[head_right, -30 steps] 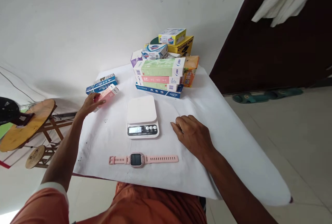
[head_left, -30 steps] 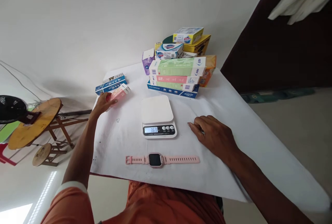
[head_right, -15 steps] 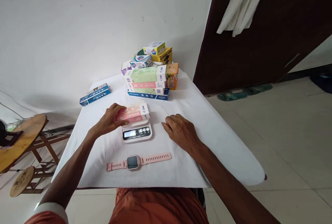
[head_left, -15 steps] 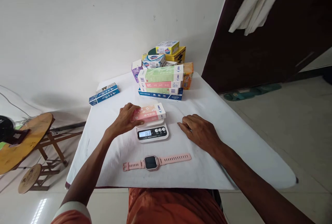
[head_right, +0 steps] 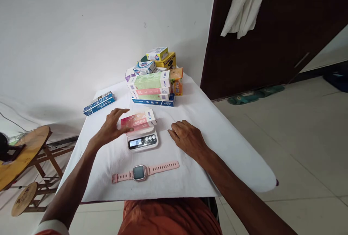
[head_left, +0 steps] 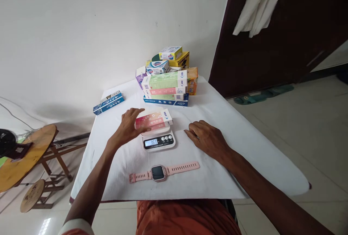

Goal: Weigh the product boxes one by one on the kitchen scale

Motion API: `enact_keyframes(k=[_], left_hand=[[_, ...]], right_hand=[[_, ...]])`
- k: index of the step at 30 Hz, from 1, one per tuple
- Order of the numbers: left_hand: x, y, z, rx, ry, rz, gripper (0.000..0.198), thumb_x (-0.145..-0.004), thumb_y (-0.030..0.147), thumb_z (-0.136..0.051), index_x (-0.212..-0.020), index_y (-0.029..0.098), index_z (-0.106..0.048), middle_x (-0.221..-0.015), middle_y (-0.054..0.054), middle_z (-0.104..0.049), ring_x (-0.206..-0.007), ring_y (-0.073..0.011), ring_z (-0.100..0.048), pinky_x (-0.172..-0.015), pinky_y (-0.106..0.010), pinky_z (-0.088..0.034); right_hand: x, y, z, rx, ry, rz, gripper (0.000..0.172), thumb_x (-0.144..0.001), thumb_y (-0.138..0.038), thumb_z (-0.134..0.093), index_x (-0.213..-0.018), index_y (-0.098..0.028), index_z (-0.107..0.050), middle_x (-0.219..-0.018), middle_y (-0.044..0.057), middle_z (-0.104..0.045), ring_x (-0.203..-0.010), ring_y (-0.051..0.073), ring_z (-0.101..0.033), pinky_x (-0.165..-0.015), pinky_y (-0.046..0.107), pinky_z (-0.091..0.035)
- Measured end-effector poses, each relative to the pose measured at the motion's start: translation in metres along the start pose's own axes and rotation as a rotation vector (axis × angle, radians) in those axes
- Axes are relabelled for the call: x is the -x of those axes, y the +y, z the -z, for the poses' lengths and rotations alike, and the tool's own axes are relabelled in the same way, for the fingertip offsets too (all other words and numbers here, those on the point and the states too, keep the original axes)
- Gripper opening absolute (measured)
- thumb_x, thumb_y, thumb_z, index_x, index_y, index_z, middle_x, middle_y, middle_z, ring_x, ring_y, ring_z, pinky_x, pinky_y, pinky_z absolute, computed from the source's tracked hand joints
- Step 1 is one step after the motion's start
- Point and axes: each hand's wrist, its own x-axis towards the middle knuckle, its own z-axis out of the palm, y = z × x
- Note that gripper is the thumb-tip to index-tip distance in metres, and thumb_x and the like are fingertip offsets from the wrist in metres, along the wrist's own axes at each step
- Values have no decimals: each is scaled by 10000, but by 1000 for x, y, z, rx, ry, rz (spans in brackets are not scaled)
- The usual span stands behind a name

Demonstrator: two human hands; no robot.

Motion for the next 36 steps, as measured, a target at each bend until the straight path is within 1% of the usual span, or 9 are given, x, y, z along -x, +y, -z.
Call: enact_keyframes(k=[5,10,13,16,20,23,27,31,36], left_hand=[[-5,6,-23,-42,-76,2,451,-922,467,-737,-1316,292,-608,-1220,-87,-658,-1171,-316,-609,-1053,-527,-457],[-23,17,8,98,-3,-72,463,-929,532,-712,-1297,273,-603,-1183,-79,-674,-1074,-280,-640,-954,-451,-510],[-61,35,43,13,140,-161,523,-939,568,-683,-1342,249,-593,-1227,-99,-659,-1118,-291,-617,-975,-446,-494],[-116,48,65,-96,136,-180,520,-963,530,-645,-1391,241,-579,-1252,-105,-647,-1181,-306,-588,-1022,-465,-459],[-175,45,63,-144,47,-134,511,-932,463,-662,-1395,262,-584,-1285,-96,-631,-1236,-319,-567,-1077,-504,-408],[-197,34,52,-145,-25,-102,514,-921,456,-664,-1399,283,-590,-1307,-100,-633,-1259,-330,-558,-1091,-539,-397],[-203,22,47,-107,-2,-153,612,-871,539,-726,-1426,321,-584,-1342,-104,-632,-1288,-361,-539,-1081,-576,-421],[-191,3,51,51,198,-239,742,-825,639,-773,-1446,291,-567,-1374,-115,-630,-1288,-345,-568,-1098,-541,-446],[-141,-84,59,265,538,2,520,-920,586,-687,-1299,234,-634,-1348,-134,-668,-1223,-270,-637,-1013,-402,-522]], right_hand=[[-1,0,1,15,12,6,324,-1039,-248,-507,-717,-230,-537,-694,23,-619,-703,177,-533,-638,314,-342],[-1,-1,2,57,57,43,328,-1041,-213,-512,-716,-219,-553,-705,22,-634,-708,170,-558,-644,310,-367],[-1,-1,2,57,71,54,316,-1044,-207,-517,-730,-219,-556,-720,25,-653,-724,178,-583,-652,309,-379],[1,-1,2,44,65,52,298,-1033,-205,-542,-736,-222,-546,-713,18,-644,-701,173,-568,-637,303,-374],[2,0,1,53,75,60,273,-1001,-188,-600,-739,-225,-533,-701,4,-620,-695,170,-562,-633,298,-374],[2,0,2,57,84,64,274,-999,-177,-604,-740,-226,-529,-702,2,-613,-699,168,-561,-642,298,-377],[3,-1,2,50,64,59,282,-1009,-187,-590,-739,-230,-523,-704,4,-611,-697,169,-549,-642,299,-375],[4,-1,3,44,57,68,285,-1012,-191,-586,-736,-226,-525,-701,6,-612,-696,171,-548,-646,301,-378],[4,0,6,34,73,109,313,-1046,-238,-533,-733,-224,-528,-698,19,-619,-704,182,-561,-678,321,-387]])
